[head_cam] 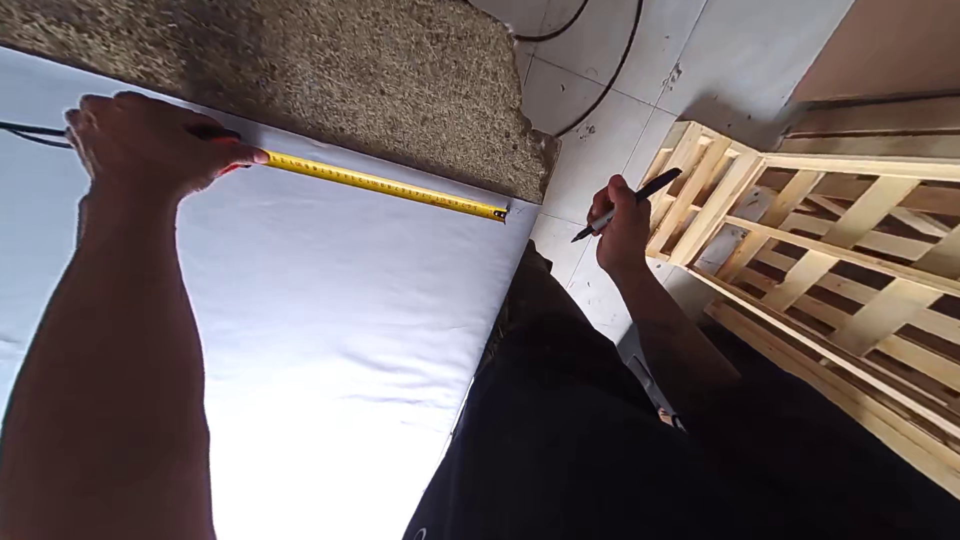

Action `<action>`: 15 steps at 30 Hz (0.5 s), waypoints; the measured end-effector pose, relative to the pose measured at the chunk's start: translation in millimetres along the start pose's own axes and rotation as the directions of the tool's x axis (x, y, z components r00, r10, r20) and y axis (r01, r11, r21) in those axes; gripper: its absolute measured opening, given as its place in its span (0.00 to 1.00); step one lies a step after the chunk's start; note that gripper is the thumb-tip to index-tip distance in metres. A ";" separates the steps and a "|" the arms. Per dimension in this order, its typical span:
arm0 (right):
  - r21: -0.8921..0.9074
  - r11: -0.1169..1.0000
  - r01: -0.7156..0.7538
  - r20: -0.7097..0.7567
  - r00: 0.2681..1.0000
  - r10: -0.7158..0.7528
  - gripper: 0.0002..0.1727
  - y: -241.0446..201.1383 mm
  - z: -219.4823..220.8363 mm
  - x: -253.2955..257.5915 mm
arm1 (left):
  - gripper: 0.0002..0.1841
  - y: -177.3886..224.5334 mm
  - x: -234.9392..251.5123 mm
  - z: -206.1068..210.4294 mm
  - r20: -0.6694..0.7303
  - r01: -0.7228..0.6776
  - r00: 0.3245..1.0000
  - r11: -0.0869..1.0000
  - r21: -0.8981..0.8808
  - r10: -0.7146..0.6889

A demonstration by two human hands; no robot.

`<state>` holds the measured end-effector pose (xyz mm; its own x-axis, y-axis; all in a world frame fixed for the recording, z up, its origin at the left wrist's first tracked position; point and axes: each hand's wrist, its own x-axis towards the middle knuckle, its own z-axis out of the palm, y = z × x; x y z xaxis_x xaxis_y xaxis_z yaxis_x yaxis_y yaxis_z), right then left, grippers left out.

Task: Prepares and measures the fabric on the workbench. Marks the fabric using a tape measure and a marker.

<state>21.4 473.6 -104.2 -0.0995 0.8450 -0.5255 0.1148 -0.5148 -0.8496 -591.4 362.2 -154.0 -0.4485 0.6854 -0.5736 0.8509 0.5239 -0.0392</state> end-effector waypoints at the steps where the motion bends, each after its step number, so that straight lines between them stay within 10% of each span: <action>1: 0.009 1.000 -0.013 -0.005 1.000 0.013 0.25 0.5 0.3 1.2 | 0.44 1.0 3.7 0.1 0.012 0.002 1.000 1.000 0.015 -0.002; 15: 0.056 0.998 -0.015 0.209 0.978 0.003 0.29 -3.3 16.9 16.5 | 0.51 10.6 16.0 3.1 0.045 0.082 0.995 0.991 0.104 -0.087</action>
<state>2.7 486.8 -110.8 -0.3038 0.7946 -0.5256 0.0610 -0.5344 -0.8430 -588.7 377.1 -166.1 -0.5079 0.6139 -0.6043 0.8352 0.5227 -0.1710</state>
